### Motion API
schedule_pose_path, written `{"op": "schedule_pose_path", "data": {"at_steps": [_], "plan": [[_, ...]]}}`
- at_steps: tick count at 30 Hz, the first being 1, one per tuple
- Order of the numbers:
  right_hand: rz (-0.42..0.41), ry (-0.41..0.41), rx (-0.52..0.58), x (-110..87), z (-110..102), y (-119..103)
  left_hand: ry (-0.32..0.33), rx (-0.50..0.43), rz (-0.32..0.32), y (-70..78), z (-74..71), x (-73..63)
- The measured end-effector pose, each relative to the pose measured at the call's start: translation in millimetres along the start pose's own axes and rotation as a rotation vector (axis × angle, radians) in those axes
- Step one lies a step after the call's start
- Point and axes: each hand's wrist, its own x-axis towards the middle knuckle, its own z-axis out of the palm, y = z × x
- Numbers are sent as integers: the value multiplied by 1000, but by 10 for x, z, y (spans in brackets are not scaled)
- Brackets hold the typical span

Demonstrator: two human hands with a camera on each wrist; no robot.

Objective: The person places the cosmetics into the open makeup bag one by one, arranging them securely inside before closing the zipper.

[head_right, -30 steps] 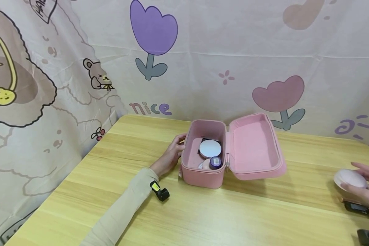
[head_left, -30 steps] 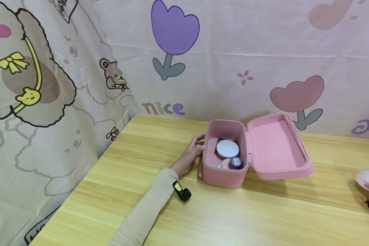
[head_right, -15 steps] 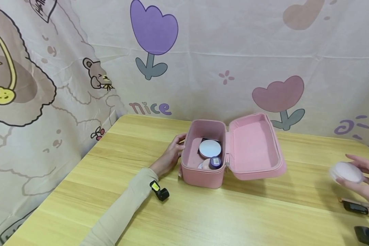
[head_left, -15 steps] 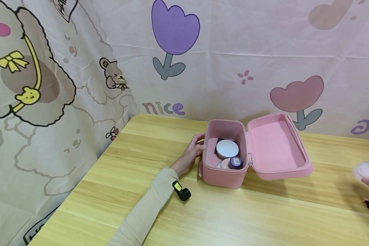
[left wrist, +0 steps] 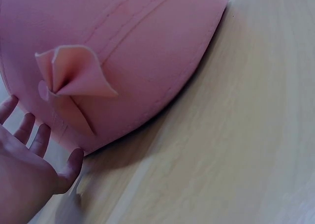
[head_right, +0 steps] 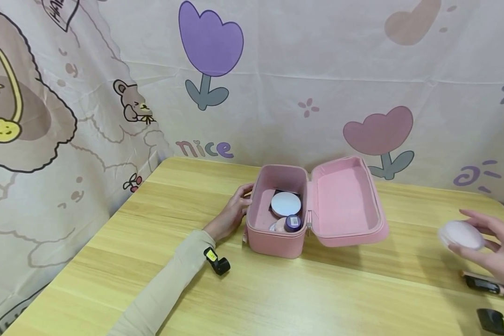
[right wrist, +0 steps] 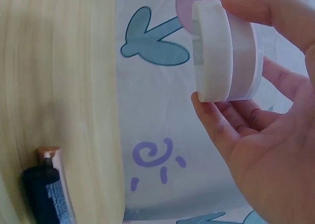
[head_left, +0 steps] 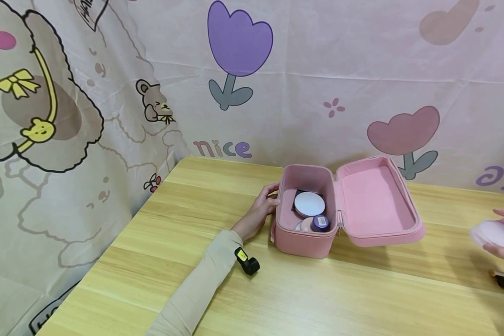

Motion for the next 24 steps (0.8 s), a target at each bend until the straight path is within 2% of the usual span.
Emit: {"op": "schedule_pose_path", "data": {"at_steps": [8,11,16,24], "plan": [[48,-64,118,53,100,-979,-4,0,-3,1,1,-3],[27,-71,139,55,137,-1251,-5,-2,-3,-9,-3,-5],[0,-86,166,74,164,-1510,-2,-1,-9,-17,-4,-2],[-36,-119,155,118,207,-1684,1,-10,0,-6,4,2]]}}
